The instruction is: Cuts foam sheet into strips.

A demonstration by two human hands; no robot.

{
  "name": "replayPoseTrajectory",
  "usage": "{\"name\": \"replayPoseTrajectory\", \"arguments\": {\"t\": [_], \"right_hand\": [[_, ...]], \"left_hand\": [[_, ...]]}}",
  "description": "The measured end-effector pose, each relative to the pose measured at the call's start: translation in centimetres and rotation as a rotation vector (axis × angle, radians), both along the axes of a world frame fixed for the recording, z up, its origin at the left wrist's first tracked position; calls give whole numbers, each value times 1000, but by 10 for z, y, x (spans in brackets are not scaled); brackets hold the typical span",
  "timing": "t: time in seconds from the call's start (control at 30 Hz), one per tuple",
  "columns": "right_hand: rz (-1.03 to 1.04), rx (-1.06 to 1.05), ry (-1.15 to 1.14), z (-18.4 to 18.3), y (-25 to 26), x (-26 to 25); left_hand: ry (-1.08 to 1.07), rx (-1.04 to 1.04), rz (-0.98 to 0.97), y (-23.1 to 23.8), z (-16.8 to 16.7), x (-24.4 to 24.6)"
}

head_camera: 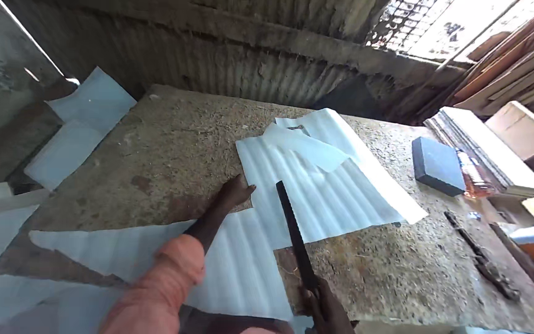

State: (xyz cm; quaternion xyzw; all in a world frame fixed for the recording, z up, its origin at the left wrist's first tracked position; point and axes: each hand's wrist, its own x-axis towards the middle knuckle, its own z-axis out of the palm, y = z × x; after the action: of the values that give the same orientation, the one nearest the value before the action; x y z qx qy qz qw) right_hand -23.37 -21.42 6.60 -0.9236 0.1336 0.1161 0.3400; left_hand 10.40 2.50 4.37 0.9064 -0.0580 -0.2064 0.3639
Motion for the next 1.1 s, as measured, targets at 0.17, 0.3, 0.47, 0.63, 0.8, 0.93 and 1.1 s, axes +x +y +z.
{"name": "replayPoseTrajectory", "arguments": {"t": [0.17,0.3,0.47,0.63,0.8,0.93,1.1], "right_hand": [[-5,-27,36,9,6,2],[19,-21,27,21,21,19],[127,-120,-96,17,46,93],[168,-255,48,11,70,200],[209,-330,152,-9,87,270],[215,-358,156,-14,95,305],[252,-344,173,-11,85,285]], "left_hand": [[-94,-174,286,-31,-14,67],[-393,276,157,-22,-34,95],[-490,319,-10,-4,-59,119],[-567,356,0,-1,-77,119],[-613,444,-21,-2,-77,121],[-574,444,-69,-1,-81,123],[-511,416,-71,-1,-80,127]]}}
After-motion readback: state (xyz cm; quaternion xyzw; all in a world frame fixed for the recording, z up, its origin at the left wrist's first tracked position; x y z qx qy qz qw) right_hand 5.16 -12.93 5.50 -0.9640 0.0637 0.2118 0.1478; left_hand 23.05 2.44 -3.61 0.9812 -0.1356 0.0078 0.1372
